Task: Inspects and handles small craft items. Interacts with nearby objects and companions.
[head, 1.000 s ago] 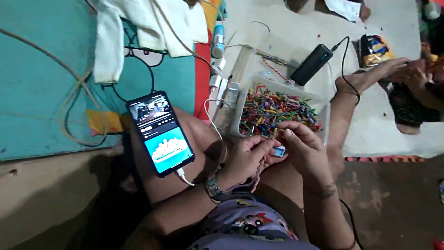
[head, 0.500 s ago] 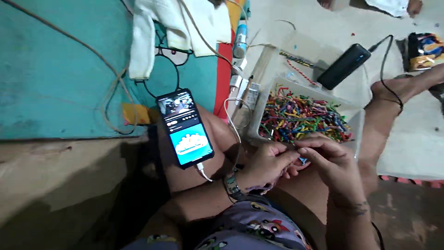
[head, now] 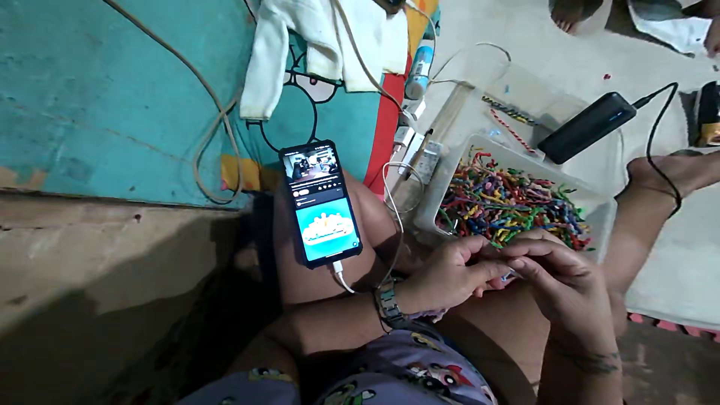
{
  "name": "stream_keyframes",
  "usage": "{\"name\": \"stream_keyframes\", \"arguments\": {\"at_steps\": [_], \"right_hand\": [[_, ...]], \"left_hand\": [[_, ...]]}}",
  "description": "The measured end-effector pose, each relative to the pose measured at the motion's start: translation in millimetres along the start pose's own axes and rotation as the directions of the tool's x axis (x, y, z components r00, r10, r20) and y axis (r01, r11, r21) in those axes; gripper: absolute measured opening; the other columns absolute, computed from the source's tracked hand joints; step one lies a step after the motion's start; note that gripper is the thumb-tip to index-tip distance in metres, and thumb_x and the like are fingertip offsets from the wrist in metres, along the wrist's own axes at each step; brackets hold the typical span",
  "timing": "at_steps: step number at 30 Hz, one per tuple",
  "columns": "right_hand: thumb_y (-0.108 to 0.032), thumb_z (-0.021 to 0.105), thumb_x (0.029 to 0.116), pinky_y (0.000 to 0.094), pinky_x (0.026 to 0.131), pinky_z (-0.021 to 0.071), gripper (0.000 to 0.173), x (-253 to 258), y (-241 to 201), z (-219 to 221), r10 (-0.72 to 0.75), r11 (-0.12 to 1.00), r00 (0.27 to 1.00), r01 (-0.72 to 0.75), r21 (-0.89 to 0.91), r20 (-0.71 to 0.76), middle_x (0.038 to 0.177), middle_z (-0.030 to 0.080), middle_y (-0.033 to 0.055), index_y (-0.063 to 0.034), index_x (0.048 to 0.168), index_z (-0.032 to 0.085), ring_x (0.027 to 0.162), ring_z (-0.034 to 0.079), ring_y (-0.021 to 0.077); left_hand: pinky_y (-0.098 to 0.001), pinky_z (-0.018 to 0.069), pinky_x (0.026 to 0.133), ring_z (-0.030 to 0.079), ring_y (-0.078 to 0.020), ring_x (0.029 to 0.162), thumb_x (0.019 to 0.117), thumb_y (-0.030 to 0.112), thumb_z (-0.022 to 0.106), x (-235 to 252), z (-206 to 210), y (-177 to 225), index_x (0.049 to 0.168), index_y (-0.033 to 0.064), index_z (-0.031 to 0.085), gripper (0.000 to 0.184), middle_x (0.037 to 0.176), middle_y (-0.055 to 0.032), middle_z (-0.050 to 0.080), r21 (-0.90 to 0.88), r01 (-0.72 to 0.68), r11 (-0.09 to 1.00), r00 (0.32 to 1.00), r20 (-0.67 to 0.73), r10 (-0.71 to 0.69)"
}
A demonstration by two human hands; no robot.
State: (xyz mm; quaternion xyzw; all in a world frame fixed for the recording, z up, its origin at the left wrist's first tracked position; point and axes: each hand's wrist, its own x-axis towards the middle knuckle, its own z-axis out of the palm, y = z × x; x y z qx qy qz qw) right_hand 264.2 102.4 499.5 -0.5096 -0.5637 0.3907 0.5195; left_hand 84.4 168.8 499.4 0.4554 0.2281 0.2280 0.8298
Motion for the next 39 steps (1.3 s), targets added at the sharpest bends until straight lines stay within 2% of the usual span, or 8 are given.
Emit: {"name": "stream_keyframes", "arguments": {"at_steps": [5, 18, 21, 23, 27, 31, 34, 39], "right_hand": [[-0.041, 0.06, 0.1025, 0.0196, 0.093, 0.0533, 0.027, -3, 9, 2, 0.032, 0.963, 0.992, -0.064, 0.263, 0.125, 0.127, 0.066, -0.0079, -0.0236, 0.113, 0.077, 0.112, 0.062, 0.0045], [-0.034, 0.066, 0.0985, 0.0305, 0.1, 0.0515, 0.015, 4, 16, 12, -0.184, 0.833, 0.965, 0.052, 0.551, 0.187, 0.112, 0.071, -0.006, -0.0235, 0.101, 0.076, 0.111, 0.065, 0.0115], [-0.035, 0.067, 0.0977, 0.0262, 0.095, 0.0516, 0.011, 8, 15, 15, -0.121, 0.88, 0.984, 0.045, 0.472, 0.132, 0.101, 0.07, -0.0117, -0.0271, 0.099, 0.076, 0.103, 0.064, 0.0045], [-0.032, 0.069, 0.0962, 0.0226, 0.089, 0.0526, 0.009, 6, 8, 16, -0.014, 0.93, 1.0, 0.003, 0.368, 0.028, 0.098, 0.07, -0.0135, -0.0262, 0.095, 0.076, 0.098, 0.064, 0.0006], [-0.015, 0.074, 0.0908, 0.0199, 0.086, 0.0536, 0.009, 2, -11, 31, 0.073, 0.997, 0.953, -0.064, 0.04, -0.294, 0.091, 0.069, -0.0057, -0.009, 0.084, 0.073, 0.095, 0.064, 0.0005], [-0.017, 0.065, 0.0989, 0.0223, 0.092, 0.0532, 0.019, 0, -12, 27, 0.053, 0.991, 0.983, -0.029, 0.13, -0.178, 0.105, 0.07, 0.0016, -0.0004, 0.093, 0.073, 0.105, 0.063, 0.0039], [-0.028, 0.054, 0.1057, 0.0299, 0.107, 0.0474, 0.035, -1, -1, 14, -0.04, 0.925, 0.994, -0.002, 0.381, 0.102, 0.129, 0.068, 0.0064, 0.0011, 0.104, 0.074, 0.125, 0.059, 0.0107], [-0.022, 0.069, 0.096, 0.0326, 0.104, 0.0495, 0.016, -7, 9, 14, -0.034, 0.837, 0.999, 0.011, 0.547, 0.031, 0.105, 0.075, -0.0018, -0.0089, 0.09, 0.076, 0.112, 0.066, 0.0103]], "left_hand": [[-0.0118, 0.0412, 0.051, 0.05, 0.002, 0.056, 0.1032, 0.003, 0.05, -2, -2, 7, 0.11, 0.0035, 0.061, 0.013, 0.076, 0.0044, 0.06, -0.242, 0.172, 0.955, 0.982, 0.124, -0.145], [-0.0104, 0.0374, 0.043, 0.043, 0.0013, 0.046, 0.1062, 0.01, 0.037, -7, 3, 4, 0.095, 0.0125, 0.056, 0.022, 0.065, 0.0064, 0.049, -0.59, 0.59, 0.551, 0.793, 0.553, -0.256], [-0.0105, 0.0379, 0.047, 0.046, 0.003, 0.052, 0.1043, 0.007, 0.042, -12, 4, 8, 0.101, 0.0134, 0.059, 0.019, 0.07, 0.0079, 0.056, -0.462, 0.351, 0.815, 0.926, 0.301, -0.228], [-0.0101, 0.0432, 0.054, 0.052, 0.006, 0.06, 0.1014, 0.005, 0.053, -12, 4, 0, 0.105, 0.0087, 0.061, 0.01, 0.077, 0.0092, 0.062, -0.122, -0.028, 0.992, 0.998, 0.058, 0.035], [-0.0154, 0.056, 0.07, 0.063, 0.0018, 0.076, 0.0965, 0.011, 0.062, -1, -3, -24, 0.093, 0.0002, 0.065, 0.011, 0.084, -0.0013, 0.067, 0.592, -0.422, 0.687, 0.826, -0.062, 0.561], [-0.0119, 0.0497, 0.057, 0.058, 0.0047, 0.063, 0.0995, 0.007, 0.057, -8, 2, -5, 0.105, 0.0129, 0.065, 0.012, 0.08, 0.0097, 0.067, 0.118, -0.122, 0.986, 0.985, -0.106, 0.134], [-0.0134, 0.0486, 0.052, 0.058, 0.0002, 0.056, 0.0996, 0.01, 0.055, -11, 3, 5, 0.1, 0.0162, 0.072, 0.017, 0.076, 0.0023, 0.069, -0.335, 0.258, 0.906, 0.966, 0.073, -0.248], [-0.0203, 0.0549, 0.064, 0.065, -0.0048, 0.07, 0.0927, 0.017, 0.07, -12, 6, -4, 0.096, 0.0176, 0.076, 0.007, 0.08, 0.0014, 0.07, -0.396, 0.324, 0.859, 0.946, 0.148, -0.288]]}}
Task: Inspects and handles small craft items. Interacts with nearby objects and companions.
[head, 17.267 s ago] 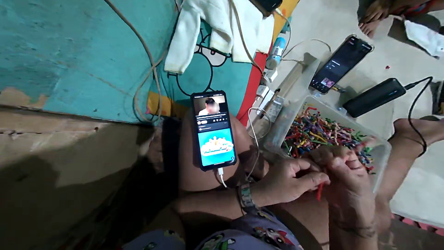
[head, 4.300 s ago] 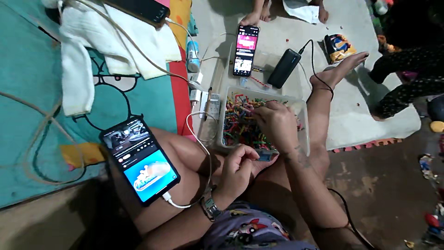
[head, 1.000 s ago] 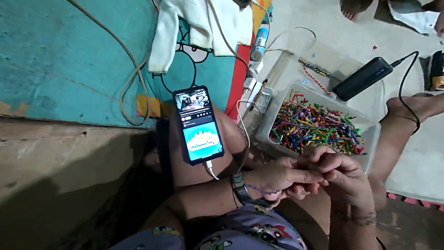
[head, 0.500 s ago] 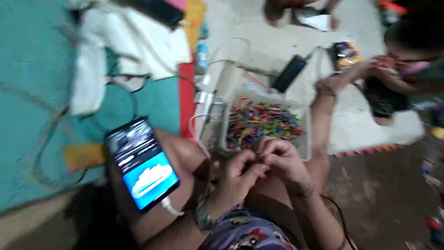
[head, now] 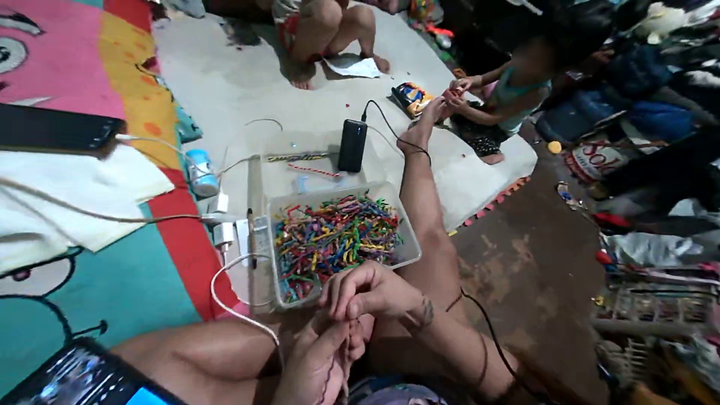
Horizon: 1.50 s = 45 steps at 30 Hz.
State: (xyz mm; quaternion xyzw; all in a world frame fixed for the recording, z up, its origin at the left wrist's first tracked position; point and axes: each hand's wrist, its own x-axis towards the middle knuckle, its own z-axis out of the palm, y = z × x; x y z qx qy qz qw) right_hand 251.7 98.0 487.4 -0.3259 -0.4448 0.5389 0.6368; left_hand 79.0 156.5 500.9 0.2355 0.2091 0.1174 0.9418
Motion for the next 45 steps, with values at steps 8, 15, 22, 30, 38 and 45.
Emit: {"name": "stream_keyframes", "arguments": {"at_steps": [8, 15, 22, 30, 38, 45], "right_hand": [[-0.008, 0.072, 0.09, 0.0236, 0.086, 0.0529, 0.006, -7, -4, 1, -0.019, 1.0, 0.996, 0.019, 0.007, -0.09, 0.097, 0.071, -0.0037, -0.0068, 0.085, 0.07, 0.094, 0.065, 0.0023], [-0.011, 0.067, 0.0932, 0.0203, 0.078, 0.0514, 0.012, -14, -7, 0, -0.074, 0.992, 0.987, 0.059, -0.11, -0.141, 0.091, 0.066, -0.0018, -0.0024, 0.085, 0.064, 0.088, 0.062, 0.0012], [-0.009, 0.066, 0.0954, 0.0258, 0.093, 0.0517, 0.013, -23, -11, -19, -0.114, 0.993, 0.993, 0.114, -0.034, 0.011, 0.102, 0.074, 0.0031, 0.0013, 0.09, 0.072, 0.1, 0.066, 0.0052], [-0.001, 0.068, 0.0903, 0.0177, 0.067, 0.0488, 0.02, -33, -9, -8, -0.015, 0.994, 0.968, 0.041, 0.097, -0.251, 0.083, 0.061, -0.0076, -0.0145, 0.083, 0.054, 0.074, 0.058, -0.0008], [-0.015, 0.054, 0.1038, 0.0293, 0.103, 0.0487, 0.03, -37, -23, -29, -0.136, 0.976, 0.99, 0.128, -0.176, -0.037, 0.118, 0.071, 0.0137, 0.0108, 0.103, 0.069, 0.116, 0.063, 0.012], [-0.007, 0.065, 0.0949, 0.0208, 0.074, 0.0534, 0.008, -43, -10, -23, -0.04, 0.967, 0.987, 0.077, 0.242, -0.154, 0.096, 0.07, -0.0057, -0.0134, 0.092, 0.069, 0.08, 0.064, 0.0007]], "left_hand": [[-0.0185, 0.0589, 0.077, 0.069, 0.0036, 0.083, 0.0932, 0.002, 0.067, 4, 4, -4, 0.1, 0.0232, 0.076, 0.024, 0.093, 0.015, 0.075, 0.55, -0.327, 0.769, 0.933, 0.056, 0.356], [-0.0181, 0.0586, 0.077, 0.068, 0.0047, 0.083, 0.097, 0.002, 0.061, 9, 3, -12, 0.1, 0.0247, 0.075, 0.026, 0.093, 0.017, 0.074, 0.632, -0.353, 0.69, 0.916, 0.083, 0.392], [-0.018, 0.0545, 0.069, 0.066, 0.0002, 0.073, 0.0961, 0.028, 0.068, 16, 6, -10, 0.101, 0.027, 0.079, 0.012, 0.085, 0.0082, 0.073, 0.178, -0.02, 0.984, 0.984, 0.176, -0.011], [-0.0166, 0.0576, 0.072, 0.067, 0.0047, 0.078, 0.0964, 0.005, 0.064, 25, 13, -15, 0.101, 0.0247, 0.078, 0.024, 0.091, 0.0156, 0.075, 0.647, -0.258, 0.717, 0.962, 0.107, 0.25], [-0.0162, 0.0571, 0.071, 0.068, 0.0024, 0.075, 0.099, 0.017, 0.065, 30, 18, -11, 0.104, 0.029, 0.079, 0.019, 0.092, 0.0093, 0.077, 0.45, -0.139, 0.882, 0.989, 0.102, 0.104], [-0.0163, 0.0569, 0.072, 0.069, 0.002, 0.077, 0.0971, 0.017, 0.067, 33, 26, -14, 0.102, 0.0251, 0.08, 0.016, 0.093, 0.0071, 0.078, 0.412, -0.062, 0.909, 0.993, 0.113, 0.017]]}}
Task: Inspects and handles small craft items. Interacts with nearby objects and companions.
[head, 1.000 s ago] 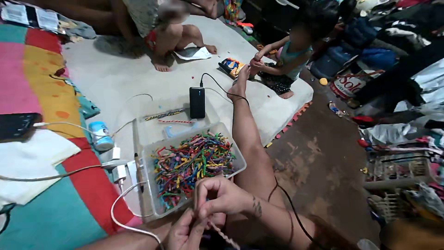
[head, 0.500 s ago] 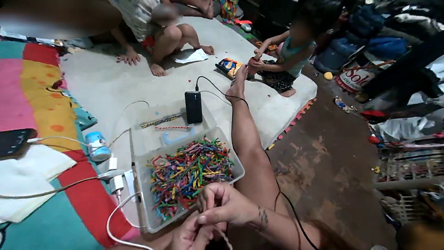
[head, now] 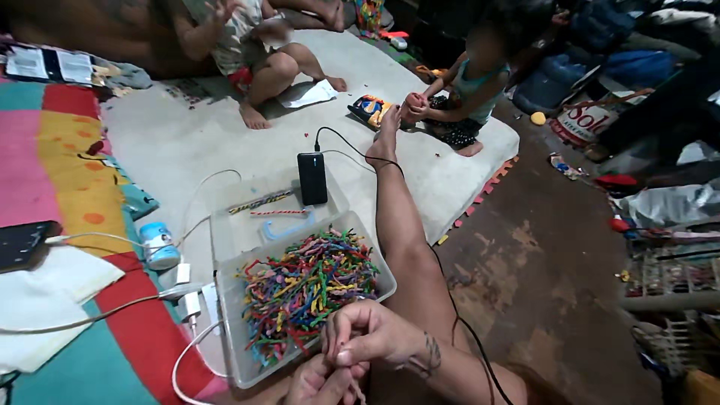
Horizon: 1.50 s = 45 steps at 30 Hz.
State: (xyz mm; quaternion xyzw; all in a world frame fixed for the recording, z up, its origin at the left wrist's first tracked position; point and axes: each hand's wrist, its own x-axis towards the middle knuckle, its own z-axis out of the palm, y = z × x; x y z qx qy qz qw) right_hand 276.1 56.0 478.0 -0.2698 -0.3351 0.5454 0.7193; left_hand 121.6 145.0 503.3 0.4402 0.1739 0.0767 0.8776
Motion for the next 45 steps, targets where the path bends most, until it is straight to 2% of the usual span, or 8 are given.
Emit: {"name": "stream_keyframes", "arguments": {"at_steps": [6, 10, 16, 20, 24, 31, 33, 45], "right_hand": [[-0.009, 0.064, 0.0959, 0.0193, 0.073, 0.0524, 0.006, -2, -1, -1, 0.063, 0.993, 0.994, -0.072, -0.097, -0.089, 0.094, 0.066, -0.0068, -0.0138, 0.092, 0.062, 0.082, 0.062, -0.0001], [-0.027, 0.05, 0.1071, 0.0261, 0.096, 0.0505, 0.037, -1, -20, -12, -0.032, 0.917, 0.999, 0.033, -0.398, 0.008, 0.113, 0.068, 0.0053, 0.0044, 0.106, 0.068, 0.108, 0.062, 0.0057], [-0.023, 0.053, 0.1057, 0.0294, 0.096, 0.0541, 0.026, -3, -65, -39, -0.208, 0.829, 0.949, 0.042, -0.557, -0.238, 0.114, 0.071, -0.0035, -0.0064, 0.116, 0.07, 0.106, 0.065, 0.0056], [-0.03, 0.049, 0.1079, 0.03, 0.103, 0.0496, 0.038, -11, -63, -29, -0.097, 0.739, 0.995, 0.05, -0.672, -0.032, 0.121, 0.069, 0.0063, 0.0004, 0.116, 0.071, 0.119, 0.061, 0.0102], [-0.022, 0.045, 0.1079, 0.0346, 0.114, 0.0428, 0.042, -12, -30, -8, 0.031, 0.863, 0.988, 0.049, -0.503, 0.149, 0.138, 0.062, 0.0189, 0.012, 0.114, 0.069, 0.132, 0.056, 0.0195], [-0.021, 0.061, 0.1011, 0.0265, 0.092, 0.0549, 0.016, -8, 3, 7, -0.011, 0.998, 1.0, 0.012, -0.065, 0.006, 0.11, 0.074, -0.0018, -0.0125, 0.099, 0.075, 0.101, 0.069, 0.006], [-0.02, 0.065, 0.0994, 0.0199, 0.075, 0.0561, 0.011, -8, 4, 12, 0.005, 1.0, 0.999, -0.004, 0.009, -0.043, 0.106, 0.074, -0.0044, -0.0166, 0.097, 0.075, 0.083, 0.067, 0.0003], [-0.008, 0.072, 0.091, 0.0208, 0.075, 0.0549, 0.011, 0, -4, 25, -0.037, 0.988, 0.952, -0.01, -0.152, -0.303, 0.088, 0.07, -0.0069, -0.0167, 0.086, 0.068, 0.082, 0.066, 0.0014]], "left_hand": [[-0.0161, 0.0567, 0.07, 0.067, 0.0041, 0.074, 0.0977, 0.003, 0.061, 2, -2, -6, 0.099, 0.0224, 0.077, 0.025, 0.088, 0.0127, 0.076, 0.298, -0.114, 0.948, 0.985, -0.087, 0.146], [-0.0155, 0.0565, 0.069, 0.066, 0.004, 0.074, 0.1008, 0.02, 0.063, 2, -6, -9, 0.101, 0.0262, 0.078, 0.016, 0.091, 0.0121, 0.075, 0.18, -0.098, 0.979, 0.994, -0.032, 0.106], [-0.0172, 0.0577, 0.073, 0.067, 0.0016, 0.079, 0.1007, 0.012, 0.061, 3, -6, -9, 0.109, 0.02, 0.077, 0.019, 0.1, 0.0081, 0.075, 0.104, -0.125, 0.987, 0.992, 0.025, 0.123], [-0.0182, 0.0579, 0.071, 0.068, 0.0007, 0.077, 0.1014, 0.006, 0.056, 2, 0, -8, 0.105, 0.0193, 0.076, 0.024, 0.096, 0.0079, 0.075, 0.125, -0.065, 0.99, 0.998, -0.016, 0.068], [-0.0194, 0.0583, 0.072, 0.069, -0.001, 0.074, 0.1004, 0.008, 0.058, -2, 2, -6, 0.1, 0.0205, 0.079, 0.025, 0.09, 0.0056, 0.076, -0.032, 0.047, 0.998, 0.999, 0.002, -0.047], [-0.015, 0.049, 0.059, 0.061, 0.0015, 0.067, 0.0948, 0.032, 0.07, 0, -14, -10, 0.098, 0.0211, 0.079, 0.014, 0.082, 0.0084, 0.069, -0.358, 0.28, 0.891, 0.942, 0.283, -0.182], [-0.0154, 0.0519, 0.062, 0.063, 0.0016, 0.068, 0.0944, 0.028, 0.071, -3, -9, -4, 0.099, 0.0226, 0.08, 0.011, 0.083, 0.0078, 0.072, -0.255, 0.173, 0.952, 0.978, 0.158, -0.135], [-0.0174, 0.0573, 0.068, 0.065, 0.003, 0.072, 0.0946, -0.002, 0.062, -9, 3, -1, 0.097, 0.0076, 0.072, 0.015, 0.086, 0.0106, 0.07, 0.41, -0.229, 0.883, 0.948, -0.112, 0.298]]}}
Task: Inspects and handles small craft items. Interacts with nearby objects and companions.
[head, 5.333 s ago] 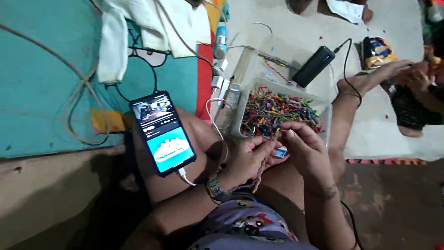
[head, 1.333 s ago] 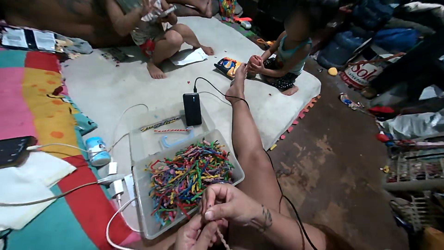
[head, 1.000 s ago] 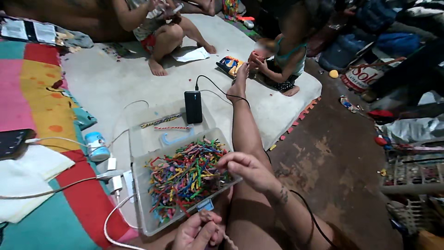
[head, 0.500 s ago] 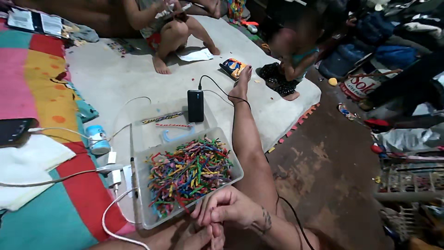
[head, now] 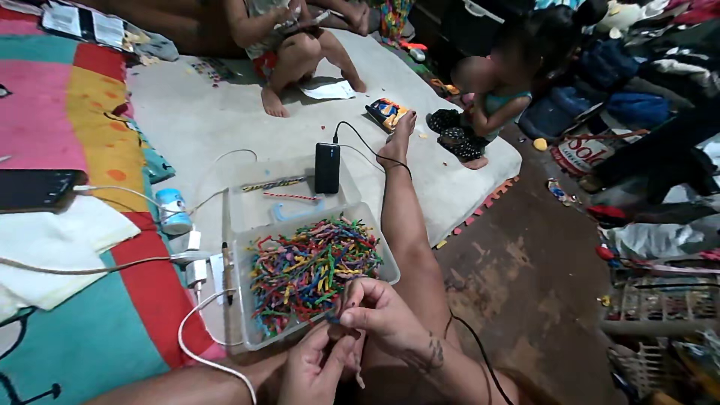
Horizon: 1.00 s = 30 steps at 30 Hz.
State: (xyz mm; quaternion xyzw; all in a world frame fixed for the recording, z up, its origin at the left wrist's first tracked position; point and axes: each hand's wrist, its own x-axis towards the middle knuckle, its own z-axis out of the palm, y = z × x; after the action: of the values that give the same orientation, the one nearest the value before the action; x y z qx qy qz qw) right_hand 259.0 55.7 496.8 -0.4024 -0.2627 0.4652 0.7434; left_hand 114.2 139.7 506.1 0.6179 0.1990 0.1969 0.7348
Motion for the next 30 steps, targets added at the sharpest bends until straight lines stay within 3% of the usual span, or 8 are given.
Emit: {"name": "stream_keyframes", "arguments": {"at_steps": [4, 6, 8, 13, 21, 23, 26, 30], "right_hand": [[-0.018, 0.062, 0.1006, 0.0196, 0.078, 0.0533, 0.01, 2, 0, 2, 0.058, 0.993, 0.996, -0.051, -0.103, 0.068, 0.098, 0.071, -0.0086, -0.0144, 0.099, 0.071, 0.087, 0.064, -0.0012], [-0.022, 0.052, 0.1056, 0.0227, 0.09, 0.0518, 0.025, 2, -1, 0, 0.042, 0.98, 0.984, -0.007, -0.198, 0.173, 0.113, 0.071, -0.0044, -0.0078, 0.105, 0.073, 0.102, 0.063, 0.0009], [-0.024, 0.053, 0.1056, 0.0278, 0.1, 0.0507, 0.028, 2, -1, -2, 0.032, 0.975, 0.968, 0.024, -0.22, 0.25, 0.123, 0.07, 0.0005, -0.0051, 0.104, 0.074, 0.116, 0.062, 0.0066], [-0.015, 0.071, 0.0941, 0.02, 0.075, 0.0555, 0.005, 2, 4, 3, 0.011, 1.0, 0.98, -0.013, 0.007, 0.201, 0.099, 0.072, -0.0065, -0.0167, 0.09, 0.073, 0.085, 0.066, 0.0005], [-0.011, 0.074, 0.0905, 0.021, 0.069, 0.0543, 0.016, 5, 6, 18, 0.031, 0.999, 0.999, -0.031, 0.036, -0.008, 0.086, 0.066, -0.0069, -0.0186, 0.083, 0.062, 0.076, 0.063, 0.0023], [-0.022, 0.067, 0.0983, 0.0186, 0.073, 0.0531, 0.006, 5, 5, 16, 0.021, 0.996, 0.998, -0.015, -0.084, 0.067, 0.097, 0.069, -0.0078, -0.0168, 0.095, 0.067, 0.083, 0.063, -0.0008], [-0.026, 0.052, 0.1061, 0.0233, 0.091, 0.0521, 0.026, 5, 3, 8, 0.07, 0.985, 0.969, -0.029, -0.17, 0.238, 0.119, 0.07, -0.0035, -0.0106, 0.108, 0.073, 0.106, 0.063, 0.0023], [-0.021, 0.068, 0.0963, 0.0242, 0.086, 0.0546, 0.011, 3, 7, 8, 0.042, 0.999, 0.98, -0.047, 0.023, 0.193, 0.099, 0.075, -0.0066, -0.0189, 0.09, 0.077, 0.091, 0.068, 0.0024]], "left_hand": [[-0.0168, 0.057, 0.065, 0.065, 0.0029, 0.069, 0.0974, -0.001, 0.058, -2, -4, 1, 0.094, 0.0123, 0.071, 0.019, 0.082, 0.012, 0.072, -0.047, 0.054, 0.997, 0.998, -0.029, -0.055], [-0.0173, 0.0577, 0.067, 0.067, 0.0018, 0.071, 0.0981, -0.001, 0.057, -4, -6, 2, 0.096, 0.0151, 0.074, 0.024, 0.086, 0.0109, 0.074, -0.158, 0.101, 0.982, 0.994, -0.027, -0.107], [-0.0179, 0.0583, 0.068, 0.068, 0.0008, 0.073, 0.0989, 0.0, 0.056, -5, -10, 3, 0.103, 0.0158, 0.074, 0.024, 0.09, 0.0093, 0.075, -0.26, 0.148, 0.954, 0.988, 0.006, -0.152], [-0.0175, 0.0568, 0.065, 0.066, -0.0005, 0.068, 0.0975, -0.001, 0.055, -5, -11, 12, 0.101, 0.014, 0.074, 0.024, 0.086, 0.004, 0.075, -0.44, 0.307, 0.844, 0.952, 0.133, -0.277], [-0.0173, 0.0573, 0.068, 0.066, 0.0024, 0.073, 0.0952, -0.002, 0.061, -5, -8, 3, 0.102, 0.0076, 0.072, 0.016, 0.087, 0.0105, 0.072, -0.077, 0.017, 0.997, 0.999, -0.05, -0.021], [-0.0167, 0.0569, 0.067, 0.066, 0.0019, 0.071, 0.098, -0.002, 0.055, -5, -10, 6, 0.098, 0.0122, 0.073, 0.023, 0.085, 0.0098, 0.073, -0.195, 0.11, 0.975, 0.993, -0.032, -0.118], [-0.0174, 0.0573, 0.065, 0.066, -0.0008, 0.067, 0.1003, 0.0, 0.051, -6, -12, 9, 0.097, 0.0139, 0.074, 0.027, 0.084, 0.0049, 0.074, -0.424, 0.251, 0.87, 0.966, 0.049, -0.255], [-0.0171, 0.0547, 0.064, 0.064, 0.0, 0.067, 0.0992, 0.009, 0.06, -4, -16, 8, 0.096, 0.0181, 0.077, 0.019, 0.083, 0.0044, 0.073, -0.533, 0.339, 0.775, 0.941, 0.213, -0.265]]}}
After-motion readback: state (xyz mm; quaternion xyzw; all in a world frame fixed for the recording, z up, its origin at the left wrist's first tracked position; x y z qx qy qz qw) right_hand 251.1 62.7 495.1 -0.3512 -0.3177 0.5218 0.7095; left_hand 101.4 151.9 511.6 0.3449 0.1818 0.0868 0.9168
